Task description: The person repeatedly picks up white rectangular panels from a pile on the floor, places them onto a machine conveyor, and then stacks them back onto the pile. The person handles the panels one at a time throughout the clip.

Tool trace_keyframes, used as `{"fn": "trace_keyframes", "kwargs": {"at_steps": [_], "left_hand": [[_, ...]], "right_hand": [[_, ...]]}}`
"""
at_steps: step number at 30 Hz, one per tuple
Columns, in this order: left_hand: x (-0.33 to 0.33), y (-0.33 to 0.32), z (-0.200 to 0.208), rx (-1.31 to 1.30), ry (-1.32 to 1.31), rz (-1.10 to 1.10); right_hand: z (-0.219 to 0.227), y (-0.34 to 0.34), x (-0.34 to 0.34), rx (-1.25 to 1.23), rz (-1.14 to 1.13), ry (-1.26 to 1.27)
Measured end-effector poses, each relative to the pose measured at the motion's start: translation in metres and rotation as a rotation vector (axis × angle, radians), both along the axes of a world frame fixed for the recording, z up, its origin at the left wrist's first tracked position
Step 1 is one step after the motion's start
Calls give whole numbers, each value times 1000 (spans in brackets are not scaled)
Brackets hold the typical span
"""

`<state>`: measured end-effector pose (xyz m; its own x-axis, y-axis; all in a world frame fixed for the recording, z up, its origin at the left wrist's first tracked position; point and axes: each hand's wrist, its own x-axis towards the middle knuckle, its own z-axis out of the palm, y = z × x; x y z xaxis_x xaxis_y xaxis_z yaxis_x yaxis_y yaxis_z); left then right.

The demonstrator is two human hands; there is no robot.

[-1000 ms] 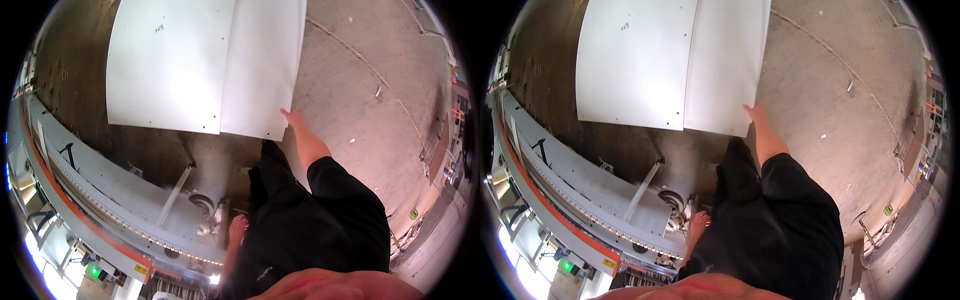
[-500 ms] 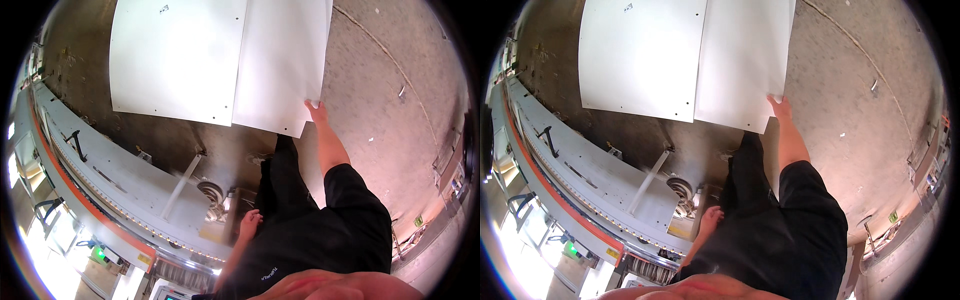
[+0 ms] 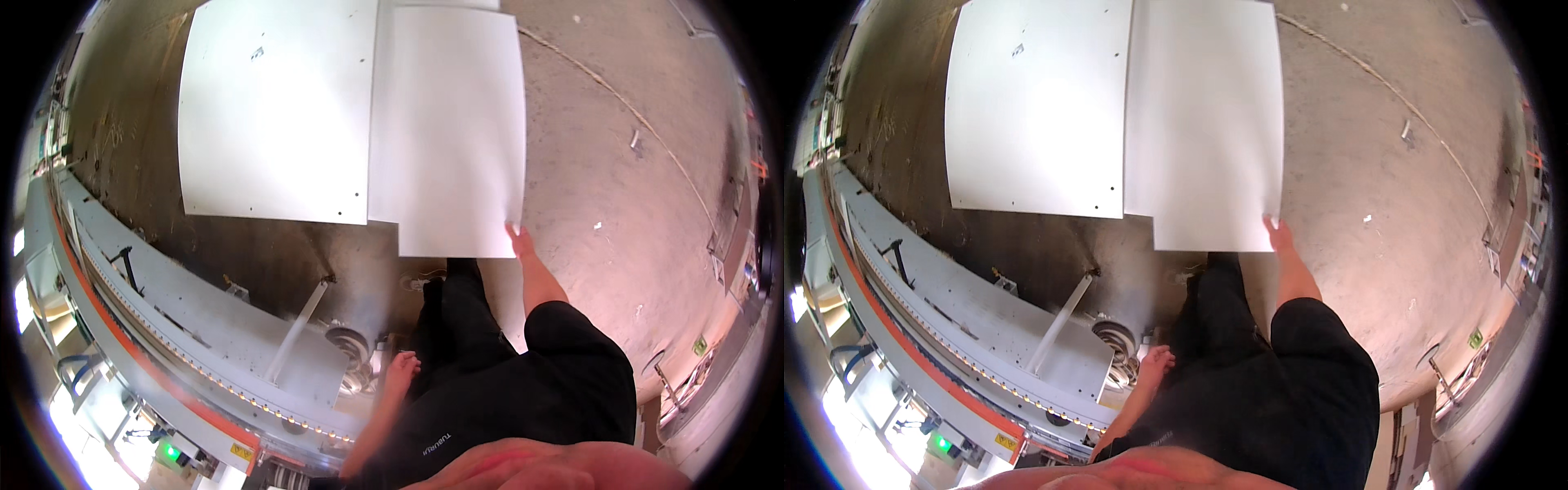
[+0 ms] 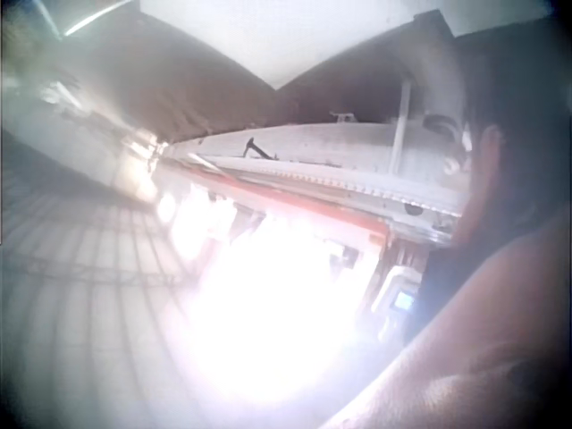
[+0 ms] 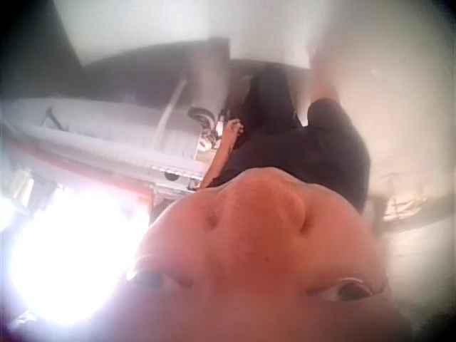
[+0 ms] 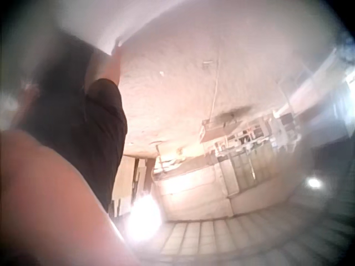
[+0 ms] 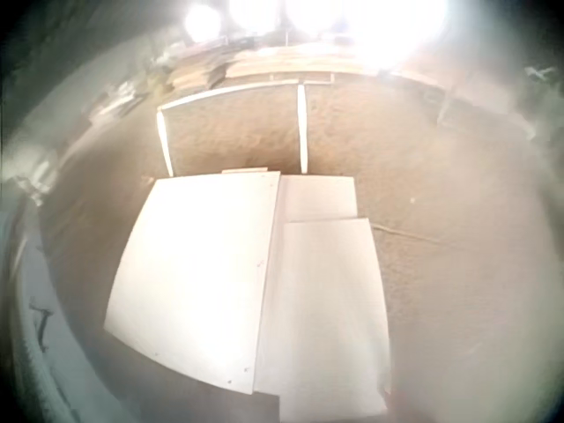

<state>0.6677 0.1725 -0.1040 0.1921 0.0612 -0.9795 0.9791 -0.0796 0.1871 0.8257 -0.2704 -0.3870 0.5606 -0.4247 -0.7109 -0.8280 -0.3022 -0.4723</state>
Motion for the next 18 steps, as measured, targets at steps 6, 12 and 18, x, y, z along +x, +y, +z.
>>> {"fn": "trace_keyframes", "kwargs": {"at_steps": [6, 12, 18], "left_hand": [[54, -37, -13, -98, -177, 52], [123, -96, 51, -162, -455, 676], [50, 2, 62, 232, -943, 22]], "right_hand": [[122, 56, -30, 494, 43, 197], [244, 162, -44, 975, -35, 315], [216, 163, -18, 1134, -103, 354]]}}
